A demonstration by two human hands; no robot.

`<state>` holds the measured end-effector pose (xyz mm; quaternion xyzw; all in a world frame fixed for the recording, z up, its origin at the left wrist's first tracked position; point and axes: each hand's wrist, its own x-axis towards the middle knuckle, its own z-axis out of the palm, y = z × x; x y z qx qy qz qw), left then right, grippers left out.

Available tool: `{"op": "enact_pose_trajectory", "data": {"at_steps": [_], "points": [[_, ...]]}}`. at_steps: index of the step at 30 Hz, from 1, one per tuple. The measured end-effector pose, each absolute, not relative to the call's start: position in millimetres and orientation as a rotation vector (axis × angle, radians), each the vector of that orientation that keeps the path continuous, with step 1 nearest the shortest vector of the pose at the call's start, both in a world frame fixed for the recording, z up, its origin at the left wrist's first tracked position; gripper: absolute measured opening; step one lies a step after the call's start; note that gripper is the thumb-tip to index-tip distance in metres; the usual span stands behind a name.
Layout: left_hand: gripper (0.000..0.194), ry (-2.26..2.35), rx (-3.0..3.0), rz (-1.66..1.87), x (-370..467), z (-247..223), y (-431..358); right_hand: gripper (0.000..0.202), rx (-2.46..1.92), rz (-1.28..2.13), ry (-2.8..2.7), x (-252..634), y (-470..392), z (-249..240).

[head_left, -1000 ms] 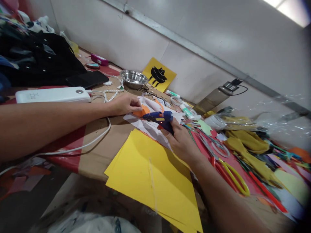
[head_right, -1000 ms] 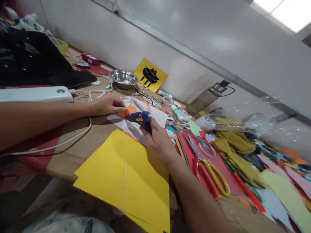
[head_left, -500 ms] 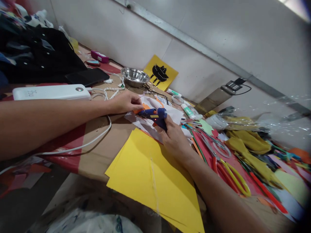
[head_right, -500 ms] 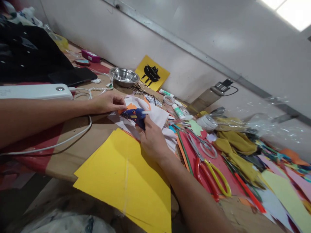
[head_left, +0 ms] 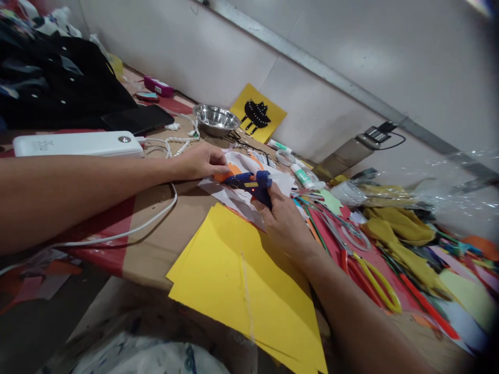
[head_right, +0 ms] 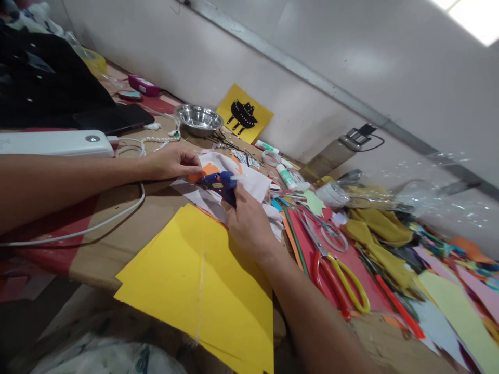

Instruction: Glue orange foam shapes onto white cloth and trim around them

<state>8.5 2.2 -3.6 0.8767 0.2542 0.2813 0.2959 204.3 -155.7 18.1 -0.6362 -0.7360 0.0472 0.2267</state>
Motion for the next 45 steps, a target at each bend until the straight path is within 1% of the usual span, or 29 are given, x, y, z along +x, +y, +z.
{"op": "enact_pose_trajectory", "data": {"at_steps": [5, 7, 14, 21, 27, 34, 40, 45], "points": [[0.031, 0.702, 2.375, 0.751, 8.4, -2.5, 2.3, 0.015, -1.857, 0.076, -2.010, 207.8, -160.3, 20.8], [0.030, 0.701, 2.386, 0.745, 8.5, -1.5, 2.1, 0.013, -1.881, 0.065, -2.006, 208.6, -161.8, 22.7], [0.029, 0.706, 2.401, 0.733, 9.3, -0.3, 1.5, 0.026, -1.917, 0.009, -2.022, 215.7, -164.8, 25.8], [0.030, 0.696, 2.402, 0.729, 9.1, -0.4, 2.3, 0.026, -1.953, 0.000, -2.026, 215.9, -167.0, 28.3], [0.031, 0.714, 2.387, 0.729, 9.0, -0.2, 0.7, 0.021, -1.935, 0.026, -2.026, 204.9, -161.3, 29.2], [0.030, 0.730, 2.362, 0.742, 8.5, -3.2, 3.1, 0.031, -1.818, 0.093, -2.027, 192.1, -152.1, 27.4], [0.029, 0.681, 2.322, 0.776, 8.2, -8.7, 8.5, 0.040, -1.840, 0.111, -2.009, 188.1, -150.3, 24.0], [0.028, 0.694, 2.309, 0.769, 8.8, -9.0, 9.2, 0.037, -1.844, 0.069, -2.011, 186.0, -151.0, 20.6]]}}
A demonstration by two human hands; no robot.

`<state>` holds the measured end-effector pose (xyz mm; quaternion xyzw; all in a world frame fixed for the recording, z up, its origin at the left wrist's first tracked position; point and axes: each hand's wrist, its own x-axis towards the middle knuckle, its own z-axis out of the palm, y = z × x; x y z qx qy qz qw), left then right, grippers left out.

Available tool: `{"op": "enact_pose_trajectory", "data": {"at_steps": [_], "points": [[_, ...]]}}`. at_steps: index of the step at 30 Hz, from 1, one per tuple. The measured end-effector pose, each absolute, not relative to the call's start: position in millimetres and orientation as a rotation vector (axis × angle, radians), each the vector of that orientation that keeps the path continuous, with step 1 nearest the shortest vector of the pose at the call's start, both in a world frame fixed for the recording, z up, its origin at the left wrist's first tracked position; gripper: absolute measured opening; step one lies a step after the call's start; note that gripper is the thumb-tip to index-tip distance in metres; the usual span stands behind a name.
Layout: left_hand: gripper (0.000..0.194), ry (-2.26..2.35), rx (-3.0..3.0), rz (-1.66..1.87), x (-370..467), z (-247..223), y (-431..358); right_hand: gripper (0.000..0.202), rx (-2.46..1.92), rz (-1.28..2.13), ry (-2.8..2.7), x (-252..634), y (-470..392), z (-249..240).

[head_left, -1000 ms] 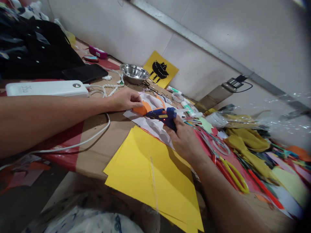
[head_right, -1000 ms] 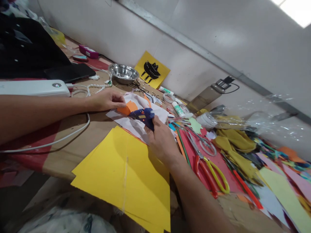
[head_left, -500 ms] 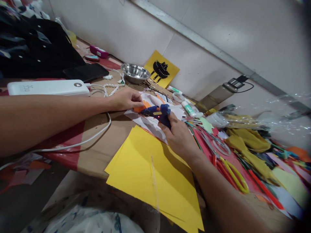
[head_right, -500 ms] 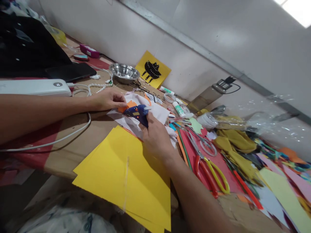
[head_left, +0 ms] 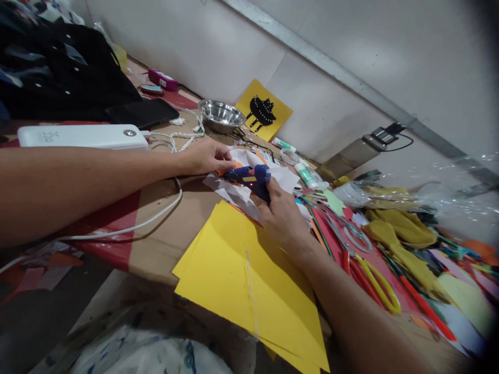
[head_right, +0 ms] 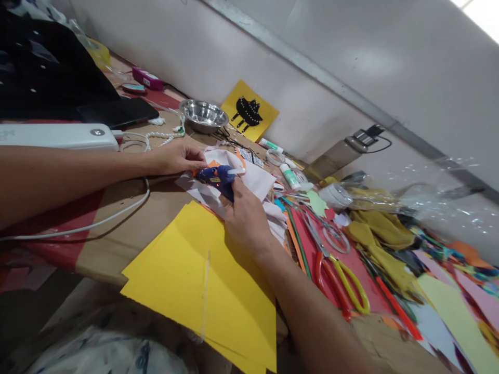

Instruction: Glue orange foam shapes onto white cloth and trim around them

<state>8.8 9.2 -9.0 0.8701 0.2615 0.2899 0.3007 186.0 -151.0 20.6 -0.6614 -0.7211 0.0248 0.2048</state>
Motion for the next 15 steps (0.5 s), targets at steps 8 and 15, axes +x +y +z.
{"op": "enact_pose_trajectory", "data": {"at_steps": [8, 15], "points": [[0.030, 0.751, 2.350, 0.750, 9.3, -6.2, 7.9, 0.036, -1.831, 0.107, -2.010, 184.6, -151.1, 20.5], [0.031, 0.721, 2.316, 0.782, 9.9, -11.7, 12.0, 0.035, -1.852, 0.101, -2.001, 185.1, -152.4, 21.6]]}}
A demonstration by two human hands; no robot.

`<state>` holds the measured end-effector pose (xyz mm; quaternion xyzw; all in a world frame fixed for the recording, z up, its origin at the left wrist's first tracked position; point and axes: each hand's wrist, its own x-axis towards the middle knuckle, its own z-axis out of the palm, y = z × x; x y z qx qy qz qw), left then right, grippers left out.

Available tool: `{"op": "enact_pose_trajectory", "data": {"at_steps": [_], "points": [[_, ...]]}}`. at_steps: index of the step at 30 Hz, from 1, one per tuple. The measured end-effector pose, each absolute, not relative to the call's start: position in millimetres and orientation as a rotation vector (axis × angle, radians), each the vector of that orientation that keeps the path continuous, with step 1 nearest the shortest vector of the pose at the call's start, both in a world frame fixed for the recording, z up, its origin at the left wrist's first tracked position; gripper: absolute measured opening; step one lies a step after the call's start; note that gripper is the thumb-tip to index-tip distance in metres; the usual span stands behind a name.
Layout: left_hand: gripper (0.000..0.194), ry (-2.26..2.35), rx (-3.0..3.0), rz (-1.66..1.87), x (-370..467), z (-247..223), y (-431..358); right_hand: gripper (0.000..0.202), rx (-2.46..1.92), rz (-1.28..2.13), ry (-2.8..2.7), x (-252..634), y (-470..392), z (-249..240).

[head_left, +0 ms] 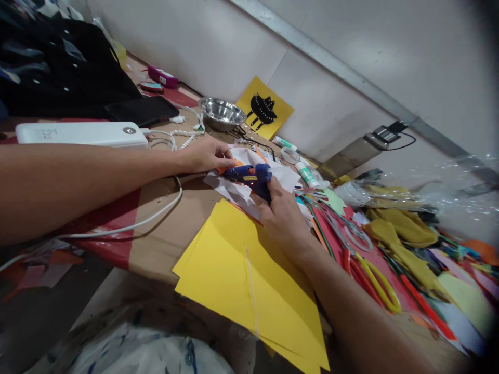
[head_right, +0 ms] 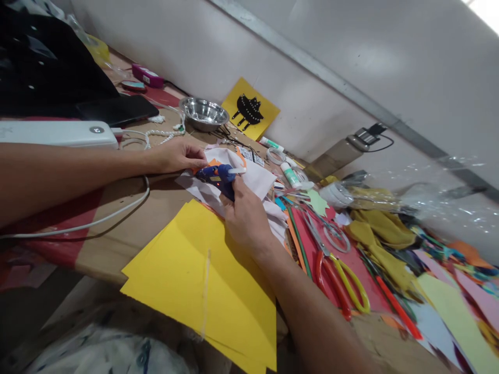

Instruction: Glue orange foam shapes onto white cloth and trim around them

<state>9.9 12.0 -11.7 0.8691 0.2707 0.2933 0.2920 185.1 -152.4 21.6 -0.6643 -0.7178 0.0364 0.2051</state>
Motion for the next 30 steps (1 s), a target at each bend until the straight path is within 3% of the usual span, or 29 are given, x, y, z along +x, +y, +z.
{"op": "enact_pose_trajectory", "data": {"at_steps": [30], "points": [[0.032, 0.728, 2.266, 0.786, 9.7, -9.5, 9.0, 0.018, -1.913, 0.058, -1.998, 200.9, -163.0, 26.3]]}}
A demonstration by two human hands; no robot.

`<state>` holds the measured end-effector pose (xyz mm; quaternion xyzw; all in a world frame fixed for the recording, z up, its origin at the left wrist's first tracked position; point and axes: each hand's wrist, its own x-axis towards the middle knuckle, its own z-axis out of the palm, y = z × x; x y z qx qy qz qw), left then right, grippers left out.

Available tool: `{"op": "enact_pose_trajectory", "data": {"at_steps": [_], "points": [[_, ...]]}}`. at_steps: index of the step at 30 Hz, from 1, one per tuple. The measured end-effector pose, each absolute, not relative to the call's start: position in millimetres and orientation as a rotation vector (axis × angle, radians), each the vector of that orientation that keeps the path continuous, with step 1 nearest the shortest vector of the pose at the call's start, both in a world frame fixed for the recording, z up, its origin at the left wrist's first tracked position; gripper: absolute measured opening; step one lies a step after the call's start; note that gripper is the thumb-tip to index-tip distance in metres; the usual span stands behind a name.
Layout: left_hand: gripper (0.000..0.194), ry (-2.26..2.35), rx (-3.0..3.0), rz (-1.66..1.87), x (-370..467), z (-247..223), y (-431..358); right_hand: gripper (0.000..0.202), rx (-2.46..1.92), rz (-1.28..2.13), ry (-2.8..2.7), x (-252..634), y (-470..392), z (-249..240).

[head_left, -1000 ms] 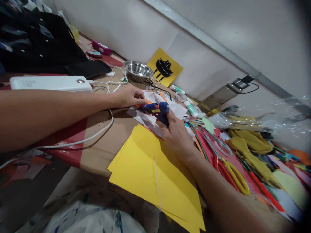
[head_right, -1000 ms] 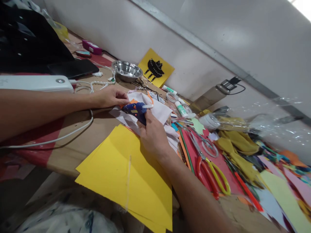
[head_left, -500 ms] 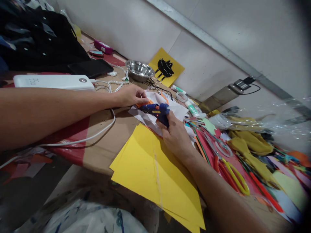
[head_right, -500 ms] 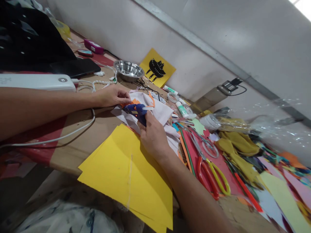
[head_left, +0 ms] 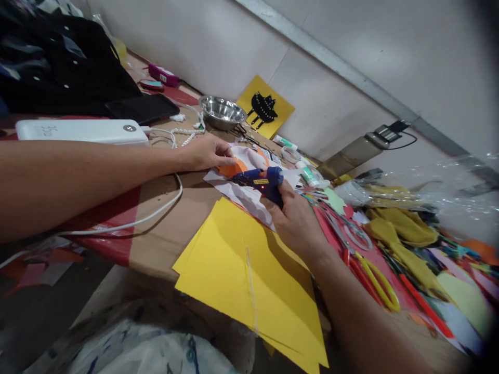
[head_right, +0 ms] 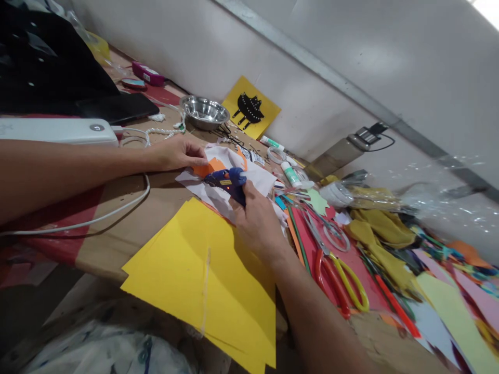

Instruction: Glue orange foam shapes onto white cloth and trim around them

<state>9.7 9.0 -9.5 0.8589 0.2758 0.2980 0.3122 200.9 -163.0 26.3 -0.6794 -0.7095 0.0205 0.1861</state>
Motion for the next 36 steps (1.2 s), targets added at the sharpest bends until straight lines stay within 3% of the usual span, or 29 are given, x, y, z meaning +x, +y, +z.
{"op": "enact_pose_trajectory", "data": {"at_steps": [11, 19, 36], "points": [[0.029, 0.713, 2.252, 0.739, 8.1, -6.5, 7.2, 0.028, -1.937, 0.091, -2.020, 206.2, -164.5, 31.3], [0.031, 0.710, 2.263, 0.712, 7.9, -7.1, 8.1, 0.022, -1.926, 0.052, -1.985, 214.8, -168.5, 30.9], [0.034, 0.666, 2.260, 0.683, 7.7, -7.0, 6.9, 0.030, -1.908, 0.129, -2.008, 198.6, -161.1, 32.5]]}}
